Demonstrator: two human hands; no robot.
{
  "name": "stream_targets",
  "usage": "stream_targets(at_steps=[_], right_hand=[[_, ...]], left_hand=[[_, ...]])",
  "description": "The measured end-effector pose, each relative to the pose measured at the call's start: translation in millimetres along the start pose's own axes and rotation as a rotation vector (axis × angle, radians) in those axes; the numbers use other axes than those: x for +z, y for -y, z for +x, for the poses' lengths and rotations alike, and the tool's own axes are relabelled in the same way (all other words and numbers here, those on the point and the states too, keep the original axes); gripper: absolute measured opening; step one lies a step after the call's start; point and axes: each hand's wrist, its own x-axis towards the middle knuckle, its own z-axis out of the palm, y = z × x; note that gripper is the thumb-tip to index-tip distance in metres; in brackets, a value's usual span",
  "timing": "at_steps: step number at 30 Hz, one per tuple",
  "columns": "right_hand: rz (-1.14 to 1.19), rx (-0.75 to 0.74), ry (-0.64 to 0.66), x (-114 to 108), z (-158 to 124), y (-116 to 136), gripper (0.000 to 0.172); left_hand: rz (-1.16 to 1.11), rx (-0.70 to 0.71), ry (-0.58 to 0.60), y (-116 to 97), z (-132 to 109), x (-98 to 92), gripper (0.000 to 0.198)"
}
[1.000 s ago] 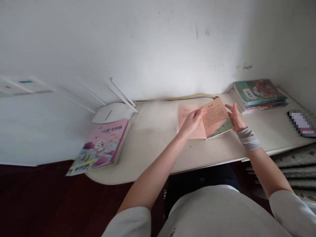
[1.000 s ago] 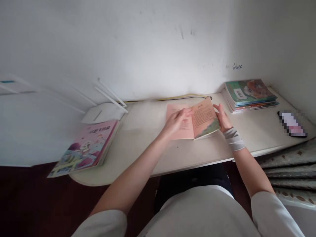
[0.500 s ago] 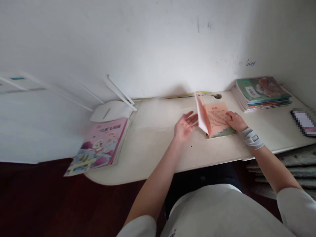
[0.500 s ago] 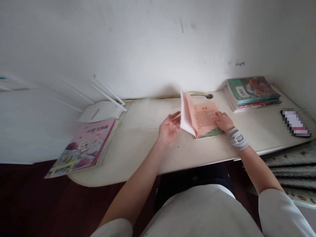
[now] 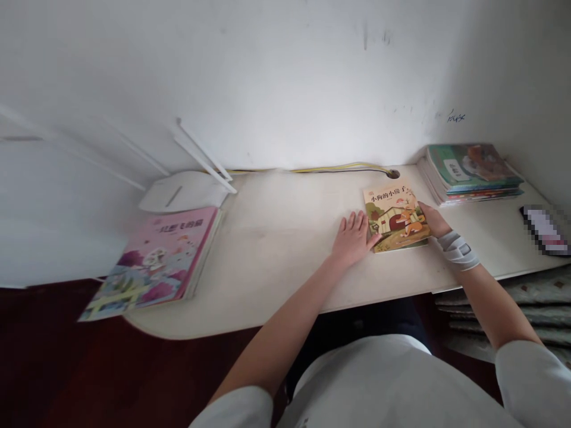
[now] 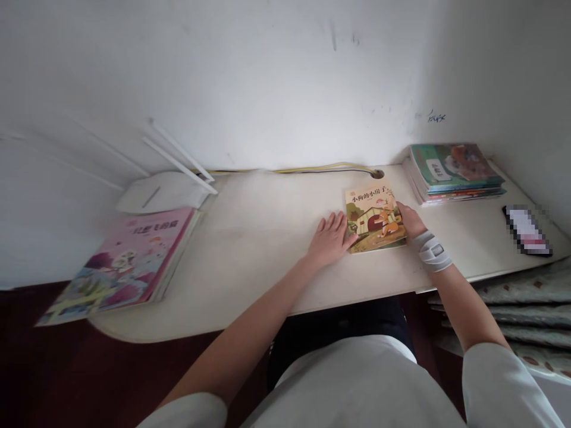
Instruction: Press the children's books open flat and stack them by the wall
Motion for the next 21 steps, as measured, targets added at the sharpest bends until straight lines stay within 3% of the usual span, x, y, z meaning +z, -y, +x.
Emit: stream_targets(at_steps=[3,7,14,18,21], right_hand=[[0.036,0.077,-0.093,-1.1,-1.1,-10.9,0.034],[0.27,0.211,-0.183,-3.1,-8.9,-21.8,0.036],[-0.021,0.009,-0.153,1.8,-17.6,-7.0,0.031],[0.049,-0.062,-0.176,-4.2,-26.0,12.2,0.04],[0.263,-0.084,-0.126,-18.3,-36.6,33.0,0.052]], left_hand=[[0.002,-0.001,-0.002,0.3,1.4,1.8,0.082],[-0.037,-0.003,-0.016,1.0,2.2,4.8,0.08],[-0.127,0.02,-0.093,3.6,3.9,8.1,0.075],[-0.143,0.014,-0.075,2.1,2.6,5.1,0.076],[-0.151,0.015,-0.056,-2.4,-4.1,5.1,0.077]])
